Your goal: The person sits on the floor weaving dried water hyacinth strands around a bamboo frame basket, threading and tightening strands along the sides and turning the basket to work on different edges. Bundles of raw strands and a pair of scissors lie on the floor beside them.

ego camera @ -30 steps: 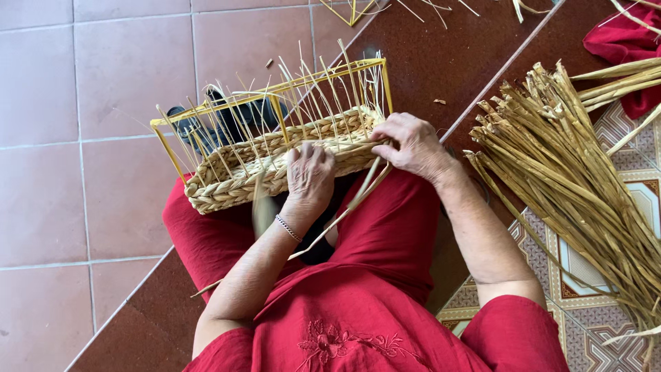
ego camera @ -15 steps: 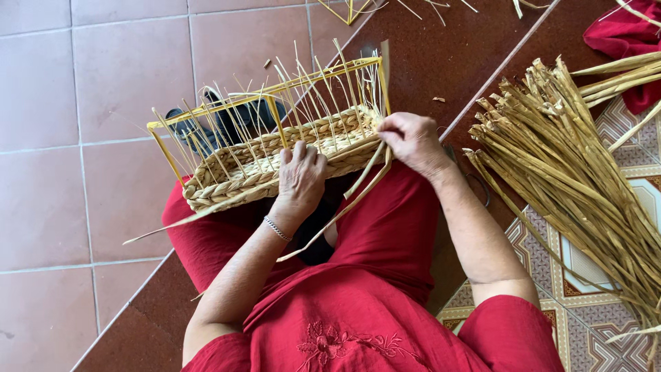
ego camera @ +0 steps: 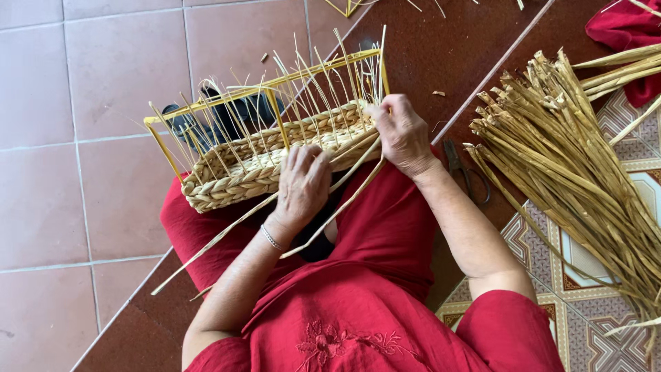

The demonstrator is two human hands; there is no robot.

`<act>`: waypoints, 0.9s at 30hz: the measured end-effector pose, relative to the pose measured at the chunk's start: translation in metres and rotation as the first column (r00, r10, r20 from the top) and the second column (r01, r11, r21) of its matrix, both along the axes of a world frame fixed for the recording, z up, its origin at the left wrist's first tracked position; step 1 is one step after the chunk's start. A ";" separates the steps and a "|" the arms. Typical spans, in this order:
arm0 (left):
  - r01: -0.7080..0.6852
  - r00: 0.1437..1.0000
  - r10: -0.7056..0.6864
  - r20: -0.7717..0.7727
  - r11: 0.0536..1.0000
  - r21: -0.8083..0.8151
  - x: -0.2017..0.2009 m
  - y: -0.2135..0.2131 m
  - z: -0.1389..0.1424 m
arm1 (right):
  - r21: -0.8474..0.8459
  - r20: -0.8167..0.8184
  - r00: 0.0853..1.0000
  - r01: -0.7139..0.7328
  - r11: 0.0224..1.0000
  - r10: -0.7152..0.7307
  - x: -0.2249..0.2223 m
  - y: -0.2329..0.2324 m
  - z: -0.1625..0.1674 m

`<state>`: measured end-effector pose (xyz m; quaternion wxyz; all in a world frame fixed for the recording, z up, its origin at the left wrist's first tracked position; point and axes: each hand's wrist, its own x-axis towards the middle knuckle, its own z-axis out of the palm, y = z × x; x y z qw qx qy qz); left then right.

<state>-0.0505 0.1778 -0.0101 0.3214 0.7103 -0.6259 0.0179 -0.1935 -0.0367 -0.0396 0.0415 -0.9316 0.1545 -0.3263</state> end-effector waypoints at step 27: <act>-0.194 0.874 0.268 0.404 0.957 -0.217 0.007 -0.024 0.032 | 0.621 -0.211 0.945 -0.069 0.781 0.251 -0.018 -0.011 0.048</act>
